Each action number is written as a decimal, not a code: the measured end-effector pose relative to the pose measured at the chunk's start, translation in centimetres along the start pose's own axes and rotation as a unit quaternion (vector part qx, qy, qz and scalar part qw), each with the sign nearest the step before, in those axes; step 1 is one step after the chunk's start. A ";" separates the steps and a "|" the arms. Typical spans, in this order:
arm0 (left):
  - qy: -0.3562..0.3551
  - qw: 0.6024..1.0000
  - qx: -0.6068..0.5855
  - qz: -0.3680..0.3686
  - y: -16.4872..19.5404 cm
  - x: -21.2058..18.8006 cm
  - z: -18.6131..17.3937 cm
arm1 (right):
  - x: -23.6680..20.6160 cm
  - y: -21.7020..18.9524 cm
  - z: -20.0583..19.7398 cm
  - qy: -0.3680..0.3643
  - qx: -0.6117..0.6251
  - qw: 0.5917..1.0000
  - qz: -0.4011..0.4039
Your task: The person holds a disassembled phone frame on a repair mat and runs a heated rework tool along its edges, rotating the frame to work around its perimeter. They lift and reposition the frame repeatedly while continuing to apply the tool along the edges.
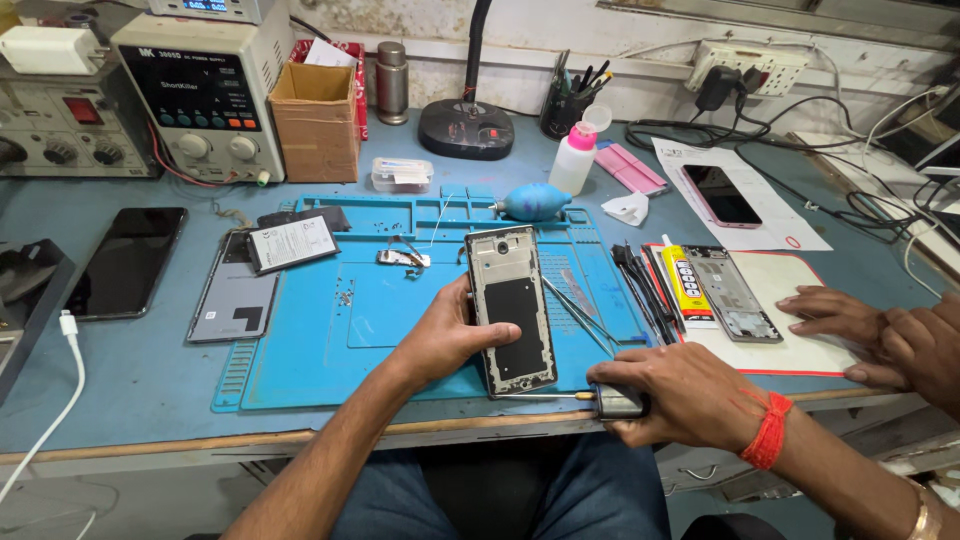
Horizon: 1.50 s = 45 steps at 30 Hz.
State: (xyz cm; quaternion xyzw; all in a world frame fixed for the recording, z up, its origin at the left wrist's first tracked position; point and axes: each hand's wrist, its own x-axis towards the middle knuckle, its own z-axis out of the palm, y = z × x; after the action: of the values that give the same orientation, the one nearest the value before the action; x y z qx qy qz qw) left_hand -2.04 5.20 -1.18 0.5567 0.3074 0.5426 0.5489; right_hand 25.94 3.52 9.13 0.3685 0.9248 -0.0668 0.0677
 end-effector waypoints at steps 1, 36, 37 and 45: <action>0.005 1.000 0.004 -0.002 0.0 0.0 0.0 | 0.0 0.0 0.1 0.002 -0.002 1.000 0.000; 0.019 1.000 0.001 -0.021 0.8 -0.4 0.4 | -0.5 -0.3 1.3 0.019 0.023 0.999 0.020; 0.019 1.000 0.008 -0.023 0.8 -0.4 0.3 | -0.5 -0.2 1.3 0.012 0.023 0.999 0.024; 0.016 1.000 0.005 -0.023 0.8 -0.4 0.3 | -0.2 0.4 1.5 0.025 0.023 0.999 -0.020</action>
State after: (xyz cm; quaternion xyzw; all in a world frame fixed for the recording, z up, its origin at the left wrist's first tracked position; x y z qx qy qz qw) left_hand -2.04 4.56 -0.43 0.5433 0.3314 0.5370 0.5537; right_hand 26.49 3.46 7.63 0.3524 0.9318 -0.0799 0.0351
